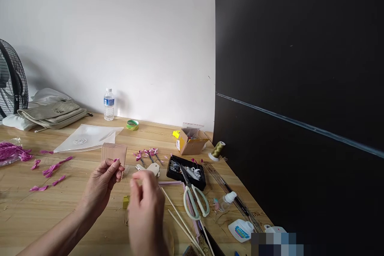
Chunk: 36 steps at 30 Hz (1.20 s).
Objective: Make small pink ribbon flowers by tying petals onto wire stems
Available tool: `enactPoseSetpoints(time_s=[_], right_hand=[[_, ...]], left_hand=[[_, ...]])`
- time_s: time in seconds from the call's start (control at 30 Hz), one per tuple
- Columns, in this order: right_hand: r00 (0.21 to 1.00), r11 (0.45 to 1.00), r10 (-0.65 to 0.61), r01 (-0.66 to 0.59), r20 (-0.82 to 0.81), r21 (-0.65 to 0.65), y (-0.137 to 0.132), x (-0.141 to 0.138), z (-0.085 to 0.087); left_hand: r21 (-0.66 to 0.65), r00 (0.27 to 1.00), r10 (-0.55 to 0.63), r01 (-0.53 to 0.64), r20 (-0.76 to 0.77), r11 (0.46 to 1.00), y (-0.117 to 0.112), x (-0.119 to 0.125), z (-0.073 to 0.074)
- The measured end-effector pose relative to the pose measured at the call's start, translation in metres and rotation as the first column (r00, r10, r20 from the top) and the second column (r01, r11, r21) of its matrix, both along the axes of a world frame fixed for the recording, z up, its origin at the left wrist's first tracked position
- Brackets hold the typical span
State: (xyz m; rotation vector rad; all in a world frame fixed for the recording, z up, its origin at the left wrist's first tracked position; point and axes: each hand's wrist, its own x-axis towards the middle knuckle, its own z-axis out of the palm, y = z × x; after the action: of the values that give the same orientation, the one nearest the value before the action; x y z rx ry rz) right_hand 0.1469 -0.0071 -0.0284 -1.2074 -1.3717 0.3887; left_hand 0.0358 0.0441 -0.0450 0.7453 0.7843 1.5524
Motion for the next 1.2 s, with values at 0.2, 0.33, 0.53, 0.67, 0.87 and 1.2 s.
enactPoseSetpoints(time_s=[0.2, 0.33, 0.53, 0.67, 0.87, 1.2], right_hand=[[0.954, 0.98, -0.047, -0.013, 0.295, 0.199, 0.005, -0.03, -0.015], [0.954, 0.996, -0.011, -0.014, 0.299, 0.084, 0.017, -0.029, -0.019], [0.962, 0.997, -0.009, -0.013, 0.271, 0.08, 0.017, -0.025, -0.018], [0.986, 0.998, 0.013, -0.022, 0.166, 0.051, 0.021, -0.025, -0.022], [0.998, 0.998, 0.058, -0.059, -0.028, -0.036, 0.023, -0.026, -0.026], [0.867, 0.963, 0.127, -0.224, -0.481, -0.149, 0.027, -0.028, -0.025]], left_hand=[[-0.046, 0.996, -0.011, 0.016, 0.089, 0.999, -0.004, 0.003, 0.001], [-0.045, 0.993, -0.017, 0.022, 0.115, 0.999, -0.006, 0.004, 0.003], [-0.049, 0.992, -0.007, 0.013, 0.124, 0.999, -0.009, 0.005, 0.006], [-0.08, 0.991, -0.012, 0.023, 0.136, 0.997, -0.011, 0.006, 0.007], [-0.108, 0.99, -0.03, 0.045, 0.135, 0.993, -0.013, 0.007, 0.006], [-0.072, 0.998, -0.001, 0.005, 0.055, 0.997, -0.019, 0.01, 0.008]])
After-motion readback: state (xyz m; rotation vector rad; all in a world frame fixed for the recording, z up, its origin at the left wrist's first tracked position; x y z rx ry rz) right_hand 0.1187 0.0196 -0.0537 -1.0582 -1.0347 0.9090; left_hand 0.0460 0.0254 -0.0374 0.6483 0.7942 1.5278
